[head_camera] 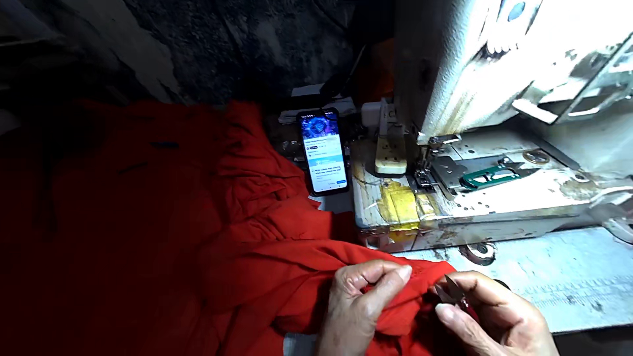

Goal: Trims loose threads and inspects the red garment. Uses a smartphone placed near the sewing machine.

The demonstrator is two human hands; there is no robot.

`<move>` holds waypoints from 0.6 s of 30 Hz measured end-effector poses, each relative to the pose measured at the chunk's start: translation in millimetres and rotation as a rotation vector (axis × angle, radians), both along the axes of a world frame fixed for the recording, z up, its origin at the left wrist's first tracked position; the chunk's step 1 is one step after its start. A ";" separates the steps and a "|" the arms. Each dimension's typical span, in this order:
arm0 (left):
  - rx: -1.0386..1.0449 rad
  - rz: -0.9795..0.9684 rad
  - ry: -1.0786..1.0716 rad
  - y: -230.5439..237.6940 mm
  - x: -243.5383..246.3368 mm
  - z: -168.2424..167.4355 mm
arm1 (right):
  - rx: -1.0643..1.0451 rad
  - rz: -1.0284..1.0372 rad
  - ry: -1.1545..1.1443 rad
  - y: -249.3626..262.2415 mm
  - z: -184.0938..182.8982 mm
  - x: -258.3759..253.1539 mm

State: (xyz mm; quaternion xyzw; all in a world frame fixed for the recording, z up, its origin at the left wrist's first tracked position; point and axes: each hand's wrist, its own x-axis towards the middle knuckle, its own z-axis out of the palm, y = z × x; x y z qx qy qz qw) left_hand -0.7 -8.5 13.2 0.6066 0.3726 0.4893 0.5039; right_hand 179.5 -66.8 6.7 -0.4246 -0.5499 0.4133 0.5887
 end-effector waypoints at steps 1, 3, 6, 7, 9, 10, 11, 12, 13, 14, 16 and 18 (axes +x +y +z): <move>0.014 0.005 0.008 1.0 0.7 -1.3 | 0.004 -0.019 0.017 0.0 -1.9 0.5; 0.063 0.022 0.010 1.7 1.0 -7.2 | 0.008 -0.049 0.041 -1.0 -4.4 2.5; 0.028 0.036 0.040 1.7 0.0 -7.1 | 0.005 -0.072 0.022 -3.8 -1.5 3.5; -0.005 0.030 0.041 1.4 -0.2 -5.2 | 0.019 -0.081 0.011 -4.4 -0.5 2.5; -0.020 0.008 0.005 1.6 -1.2 -5.6 | 0.065 -0.098 -0.019 -3.8 0.0 -0.7; 0.007 -0.011 -0.009 1.7 -2.7 -8.1 | 0.093 -0.117 -0.035 -3.0 -0.3 -2.7; 0.046 -0.039 0.002 1.7 -5.2 -10.0 | 0.117 -0.140 -0.055 -2.1 -0.7 -4.7; 0.069 -0.066 0.022 1.7 -7.1 -10.0 | 0.134 -0.165 -0.073 -1.0 -0.9 -6.7; 0.075 -0.088 0.043 1.4 -7.9 -8.6 | 0.144 -0.182 -0.085 0.2 -0.8 -8.4; 0.062 -0.091 0.060 0.3 -7.9 -6.7 | 0.145 -0.189 -0.094 1.0 -0.3 -10.2; 0.038 -0.076 0.059 -1.6 -7.0 -4.5 | 0.142 -0.182 -0.118 2.6 -0.1 -13.0; 0.036 -0.069 0.040 -2.2 -5.8 -5.0 | 0.145 -0.191 -0.130 4.9 -2.7 -15.2</move>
